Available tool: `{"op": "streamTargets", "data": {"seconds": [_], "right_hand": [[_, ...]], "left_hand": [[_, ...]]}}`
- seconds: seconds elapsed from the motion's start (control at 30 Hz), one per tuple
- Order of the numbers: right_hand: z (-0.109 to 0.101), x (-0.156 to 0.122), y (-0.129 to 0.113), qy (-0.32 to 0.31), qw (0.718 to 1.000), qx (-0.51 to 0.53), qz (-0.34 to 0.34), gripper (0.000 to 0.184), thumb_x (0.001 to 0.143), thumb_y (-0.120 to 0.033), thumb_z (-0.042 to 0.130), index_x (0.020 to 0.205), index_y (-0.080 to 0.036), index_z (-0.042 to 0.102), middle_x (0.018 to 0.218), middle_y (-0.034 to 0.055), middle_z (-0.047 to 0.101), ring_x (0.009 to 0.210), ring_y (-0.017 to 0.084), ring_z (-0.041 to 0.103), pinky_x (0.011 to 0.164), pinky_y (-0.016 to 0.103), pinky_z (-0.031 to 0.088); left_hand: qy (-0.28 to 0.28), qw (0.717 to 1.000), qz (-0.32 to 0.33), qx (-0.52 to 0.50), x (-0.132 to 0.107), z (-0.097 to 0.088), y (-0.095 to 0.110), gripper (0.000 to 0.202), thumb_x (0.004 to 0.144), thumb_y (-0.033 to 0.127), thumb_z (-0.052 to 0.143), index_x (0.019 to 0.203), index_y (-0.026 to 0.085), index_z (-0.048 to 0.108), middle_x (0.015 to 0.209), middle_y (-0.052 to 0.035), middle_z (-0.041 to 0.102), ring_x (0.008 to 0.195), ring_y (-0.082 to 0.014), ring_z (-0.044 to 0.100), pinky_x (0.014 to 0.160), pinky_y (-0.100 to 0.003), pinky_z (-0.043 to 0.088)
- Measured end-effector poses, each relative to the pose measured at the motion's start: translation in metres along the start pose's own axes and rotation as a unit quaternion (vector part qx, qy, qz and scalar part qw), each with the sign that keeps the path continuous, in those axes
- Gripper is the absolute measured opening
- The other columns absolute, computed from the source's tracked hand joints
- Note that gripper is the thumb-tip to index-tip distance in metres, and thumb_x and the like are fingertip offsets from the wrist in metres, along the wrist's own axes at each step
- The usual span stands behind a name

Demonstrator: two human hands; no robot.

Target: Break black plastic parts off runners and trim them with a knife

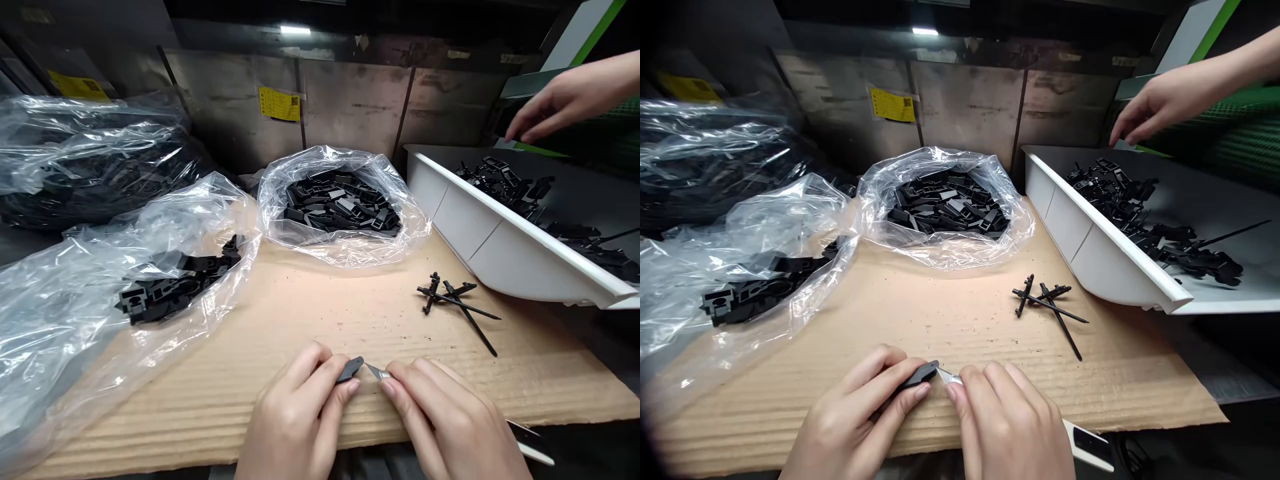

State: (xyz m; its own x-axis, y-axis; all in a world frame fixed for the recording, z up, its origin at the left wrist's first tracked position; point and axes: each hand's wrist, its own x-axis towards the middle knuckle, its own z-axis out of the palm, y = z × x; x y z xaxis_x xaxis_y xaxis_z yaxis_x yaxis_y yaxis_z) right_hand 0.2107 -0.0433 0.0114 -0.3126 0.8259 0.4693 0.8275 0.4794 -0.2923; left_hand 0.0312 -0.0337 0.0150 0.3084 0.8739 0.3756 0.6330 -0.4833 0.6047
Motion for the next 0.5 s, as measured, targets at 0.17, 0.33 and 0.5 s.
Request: {"op": "streamTargets", "data": {"seconds": [0.17, 0.33, 0.5], "right_hand": [[0.0030, 0.0031, -0.0051, 0.007, 0.999, -0.036, -0.002, 0.024, 0.089, -0.025, 0.039, 0.069, -0.024, 0.052, 0.055, -0.0037, 0.053, 0.048, 0.013, 0.054, 0.045, 0.024, 0.035], [-0.0021, 0.0050, -0.0051, -0.028, 0.999, -0.023, 0.002, 0.021, 0.089, -0.025, 0.038, 0.073, -0.024, 0.051, 0.057, -0.0046, 0.053, 0.051, 0.013, 0.055, 0.046, 0.024, 0.034], [-0.0028, 0.0085, -0.0048, -0.058, 0.998, -0.010, 0.011, 0.022, 0.089, -0.025, 0.039, 0.069, -0.025, 0.049, 0.058, -0.0050, 0.055, 0.052, 0.013, 0.056, 0.044, 0.023, 0.034]], "left_hand": [[0.005, 0.999, 0.035, 0.023, 0.0013, 0.0011, -0.0002, 0.015, 0.085, 0.010, 0.045, 0.089, 0.019, 0.056, 0.075, -0.0002, 0.054, 0.068, -0.0149, 0.056, 0.062, -0.025, 0.045], [0.016, 0.998, 0.047, 0.044, 0.0026, 0.0031, -0.0008, 0.015, 0.085, 0.009, 0.045, 0.089, 0.018, 0.056, 0.073, -0.0011, 0.055, 0.066, -0.0156, 0.057, 0.060, -0.025, 0.046], [0.022, 0.997, 0.064, 0.049, 0.0001, 0.0023, -0.0022, 0.016, 0.085, 0.009, 0.043, 0.089, 0.017, 0.056, 0.071, -0.0015, 0.056, 0.064, -0.0153, 0.058, 0.060, -0.025, 0.047]]}}
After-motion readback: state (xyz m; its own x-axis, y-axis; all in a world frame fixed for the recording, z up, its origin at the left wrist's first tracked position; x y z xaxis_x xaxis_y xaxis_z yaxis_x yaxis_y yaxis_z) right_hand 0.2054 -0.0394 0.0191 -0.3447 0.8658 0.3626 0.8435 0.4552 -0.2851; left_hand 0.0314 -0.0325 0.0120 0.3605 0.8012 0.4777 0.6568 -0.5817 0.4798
